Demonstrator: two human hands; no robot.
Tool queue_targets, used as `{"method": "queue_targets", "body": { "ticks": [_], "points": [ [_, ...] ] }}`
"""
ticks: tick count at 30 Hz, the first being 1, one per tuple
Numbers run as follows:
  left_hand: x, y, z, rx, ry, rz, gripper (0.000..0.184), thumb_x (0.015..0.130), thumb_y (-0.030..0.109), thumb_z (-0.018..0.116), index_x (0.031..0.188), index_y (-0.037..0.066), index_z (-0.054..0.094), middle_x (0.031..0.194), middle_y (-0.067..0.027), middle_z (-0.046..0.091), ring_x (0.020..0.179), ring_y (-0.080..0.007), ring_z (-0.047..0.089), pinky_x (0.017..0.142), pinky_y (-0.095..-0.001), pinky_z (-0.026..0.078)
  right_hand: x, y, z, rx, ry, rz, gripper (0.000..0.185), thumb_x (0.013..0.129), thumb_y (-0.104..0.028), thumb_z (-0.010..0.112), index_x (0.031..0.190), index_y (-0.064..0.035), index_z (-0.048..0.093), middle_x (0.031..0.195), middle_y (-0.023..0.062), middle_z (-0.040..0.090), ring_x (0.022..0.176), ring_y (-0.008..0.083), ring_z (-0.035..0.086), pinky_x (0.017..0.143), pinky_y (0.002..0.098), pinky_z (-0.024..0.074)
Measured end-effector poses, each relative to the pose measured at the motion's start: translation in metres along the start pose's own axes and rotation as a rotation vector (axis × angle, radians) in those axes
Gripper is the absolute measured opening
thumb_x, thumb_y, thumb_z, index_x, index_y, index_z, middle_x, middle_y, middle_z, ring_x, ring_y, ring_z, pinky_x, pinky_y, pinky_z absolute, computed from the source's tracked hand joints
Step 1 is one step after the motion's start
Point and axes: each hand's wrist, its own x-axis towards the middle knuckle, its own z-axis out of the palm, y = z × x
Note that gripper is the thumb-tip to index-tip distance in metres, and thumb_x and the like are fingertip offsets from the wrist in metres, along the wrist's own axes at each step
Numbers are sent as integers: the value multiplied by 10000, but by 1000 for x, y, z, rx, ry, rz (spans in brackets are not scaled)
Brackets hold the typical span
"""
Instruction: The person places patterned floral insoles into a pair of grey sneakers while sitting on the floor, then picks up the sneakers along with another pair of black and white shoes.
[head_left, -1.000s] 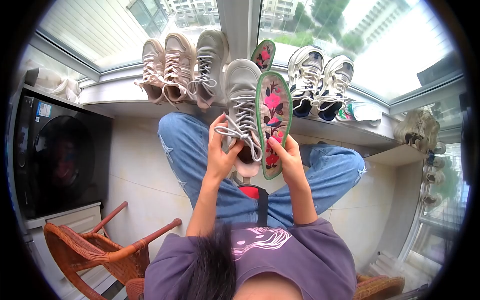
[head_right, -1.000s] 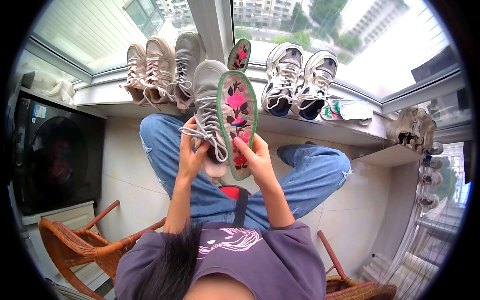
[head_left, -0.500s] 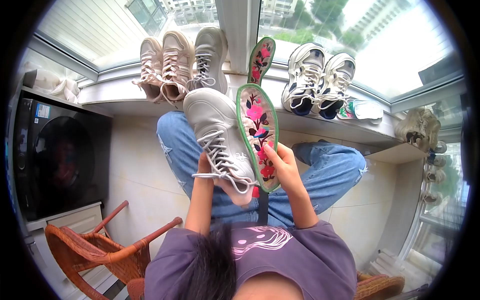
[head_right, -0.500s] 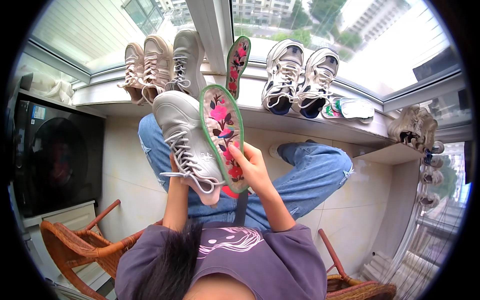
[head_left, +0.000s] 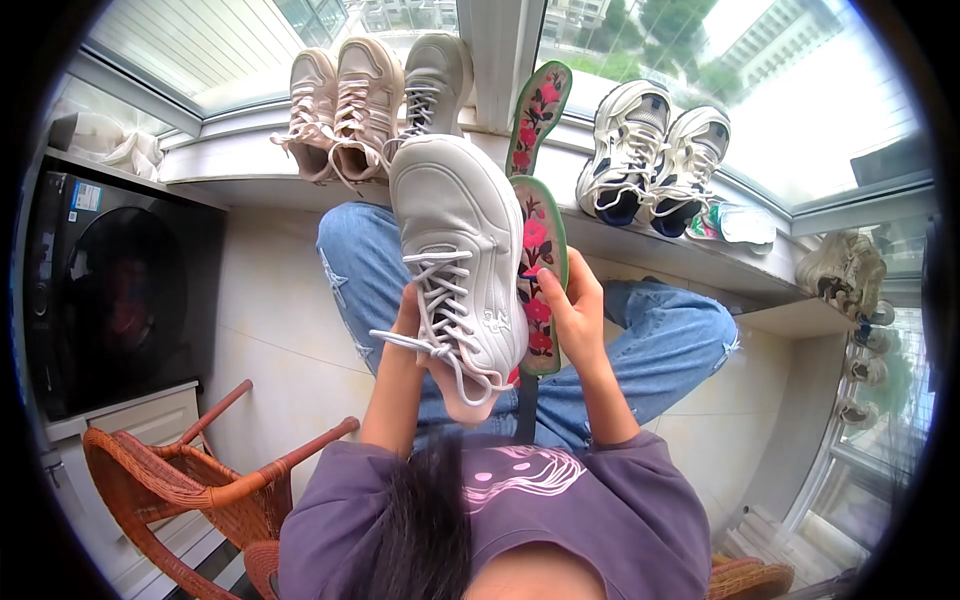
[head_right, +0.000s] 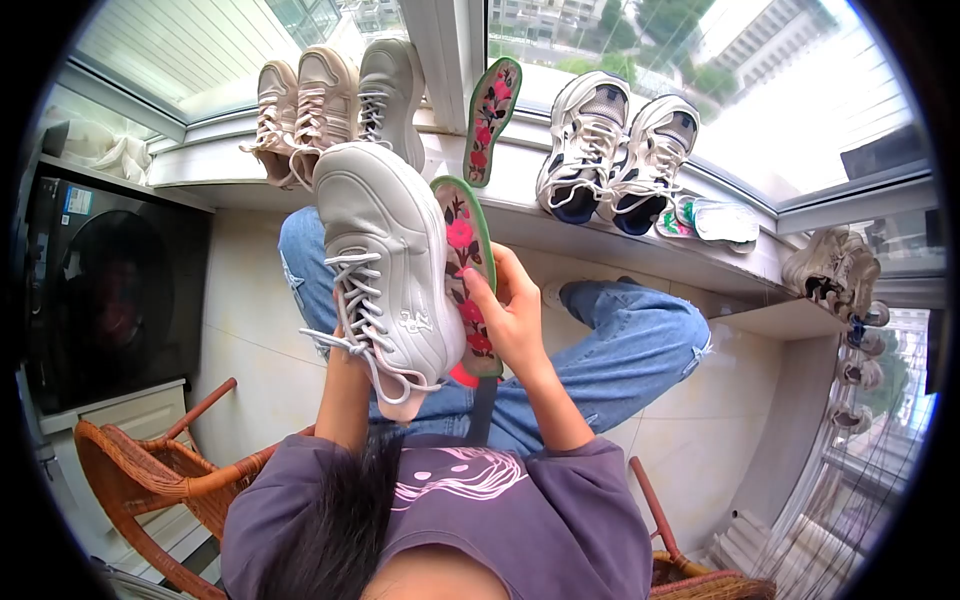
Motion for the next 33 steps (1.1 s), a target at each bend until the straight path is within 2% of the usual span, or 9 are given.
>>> {"method": "queue_targets", "body": {
  "ticks": [2,5,9,16,20,22,27,30,33],
  "points": [
    [1,-4,4,-4,-18,-28,721,752,528,552,1313,132,333,1310,-171,329,1139,-327,394,888,-510,387,2,-5,-2,95,77,-49,256,834,-76,574,1063,11,499,964,42,551,829,71,534,662,197,438],
    [8,-7,13,-7,-56,-66,707,758,533,542,1314,147,338,1327,-172,305,1162,-333,365,902,-523,365,4,-9,-5,41,156,-11,114,849,-93,563,890,13,579,740,-1,574,670,39,534,600,161,420],
    [15,-10,28,-12,-112,-105,688,765,540,527,1314,167,344,1349,-172,272,1192,-340,327,920,-540,336,12,-11,-8,252,153,50,139,862,-106,539,824,13,602,669,-6,578,608,38,537,569,159,421],
    [16,-11,55,-13,-236,-181,657,779,553,502,1315,203,355,1388,-173,214,1245,-354,260,952,-571,285,21,2,-12,845,66,368,179,851,-109,508,903,30,608,871,91,641,749,124,605,716,242,475],
    [23,-7,66,-26,-314,-189,640,786,559,487,1316,223,362,1410,-174,181,1275,-361,221,970,-588,256,21,6,-13,744,104,294,171,853,-109,519,879,31,615,828,79,641,683,100,597,640,219,476],
    [30,-4,72,-42,-371,-191,631,790,563,480,1316,233,365,1421,-174,164,1291,-365,202,979,-597,241,21,10,-20,454,121,106,174,852,-114,519,887,28,613,805,76,638,661,102,602,598,219,485],
    [38,6,78,-123,-543,-150,568,833,564,395,1312,259,367,1425,-183,157,1321,-355,127,978,-604,238,25,12,-26,510,138,172,169,850,-115,533,851,30,620,741,63,633,592,83,588,517,188,465],
    [30,11,99,334,-298,-68,668,836,552,388,1371,179,240,1415,-195,175,1318,-347,147,984,-573,260,26,11,-20,452,144,208,183,843,-134,557,807,31,627,706,41,619,571,58,556,522,187,444],
    [31,10,78,253,-244,-88,675,834,552,391,1371,174,238,1417,-194,172,1318,-344,146,984,-574,260,27,11,-18,433,71,252,199,848,-148,549,831,33,632,735,53,627,598,71,571,542,190,455]
  ]
}}
